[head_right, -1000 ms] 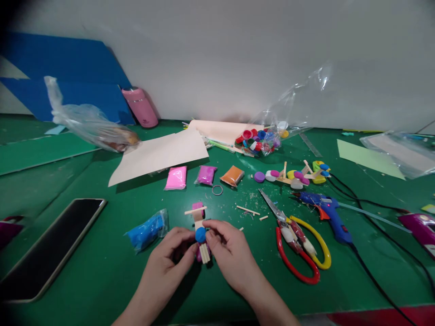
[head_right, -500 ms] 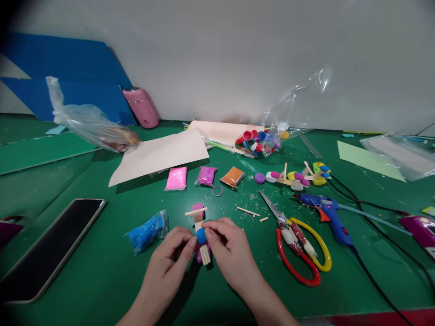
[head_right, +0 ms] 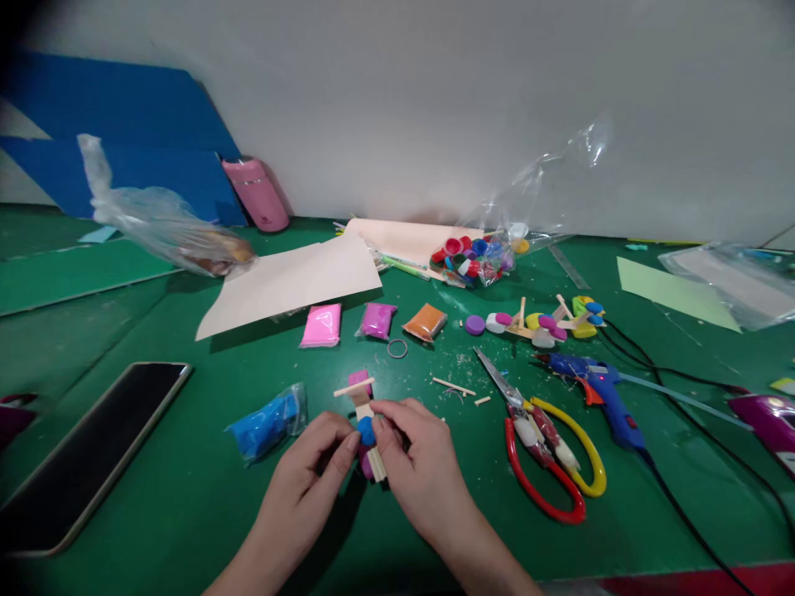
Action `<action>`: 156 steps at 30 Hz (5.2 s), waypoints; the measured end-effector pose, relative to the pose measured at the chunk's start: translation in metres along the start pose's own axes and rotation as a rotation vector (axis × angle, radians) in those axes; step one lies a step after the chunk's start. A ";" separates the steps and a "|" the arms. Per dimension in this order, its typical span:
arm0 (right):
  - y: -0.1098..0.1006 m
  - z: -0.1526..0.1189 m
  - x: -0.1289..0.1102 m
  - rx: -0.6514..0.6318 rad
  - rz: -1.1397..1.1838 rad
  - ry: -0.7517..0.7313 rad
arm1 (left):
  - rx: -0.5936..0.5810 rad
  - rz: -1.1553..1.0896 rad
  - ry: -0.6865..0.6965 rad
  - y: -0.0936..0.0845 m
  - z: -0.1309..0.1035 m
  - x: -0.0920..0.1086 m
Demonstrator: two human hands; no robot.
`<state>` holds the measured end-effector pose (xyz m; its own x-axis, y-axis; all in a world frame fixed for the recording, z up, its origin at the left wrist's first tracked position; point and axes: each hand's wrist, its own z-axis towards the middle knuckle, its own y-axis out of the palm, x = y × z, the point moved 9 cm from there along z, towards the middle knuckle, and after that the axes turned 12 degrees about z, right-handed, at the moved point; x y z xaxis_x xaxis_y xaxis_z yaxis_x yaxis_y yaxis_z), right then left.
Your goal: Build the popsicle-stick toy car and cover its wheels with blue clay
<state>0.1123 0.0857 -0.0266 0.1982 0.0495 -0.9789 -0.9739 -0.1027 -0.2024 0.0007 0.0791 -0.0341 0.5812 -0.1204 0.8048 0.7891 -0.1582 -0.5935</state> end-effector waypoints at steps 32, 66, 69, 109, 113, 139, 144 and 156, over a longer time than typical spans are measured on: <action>0.010 -0.003 -0.014 -0.258 -0.216 -0.230 | 0.087 0.016 -0.011 0.003 -0.009 -0.007; 0.015 0.003 -0.014 -0.264 -0.301 -0.259 | 0.096 0.116 0.024 0.002 -0.013 -0.004; 0.015 0.002 -0.013 -0.249 -0.296 -0.277 | 0.105 0.192 0.057 0.003 -0.015 -0.003; 0.011 -0.019 0.022 0.051 0.097 0.026 | 0.024 0.041 0.131 -0.007 -0.002 -0.001; 0.014 -0.019 0.022 0.038 0.086 0.027 | -0.068 0.061 0.159 -0.006 0.005 0.003; 0.016 -0.007 0.023 0.047 0.313 0.206 | -0.070 -0.233 -0.166 -0.002 0.006 -0.016; 0.015 -0.006 0.023 0.063 0.295 0.233 | -0.043 -0.276 -0.211 -0.002 0.005 -0.019; 0.015 -0.003 0.017 0.050 0.232 0.225 | -0.007 -0.252 -0.206 -0.006 0.005 -0.013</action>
<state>0.1017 0.0818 -0.0461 -0.0161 -0.1908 -0.9815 -0.9991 -0.0362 0.0234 -0.0105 0.0860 -0.0408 0.3961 0.1245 0.9097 0.9124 -0.1648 -0.3747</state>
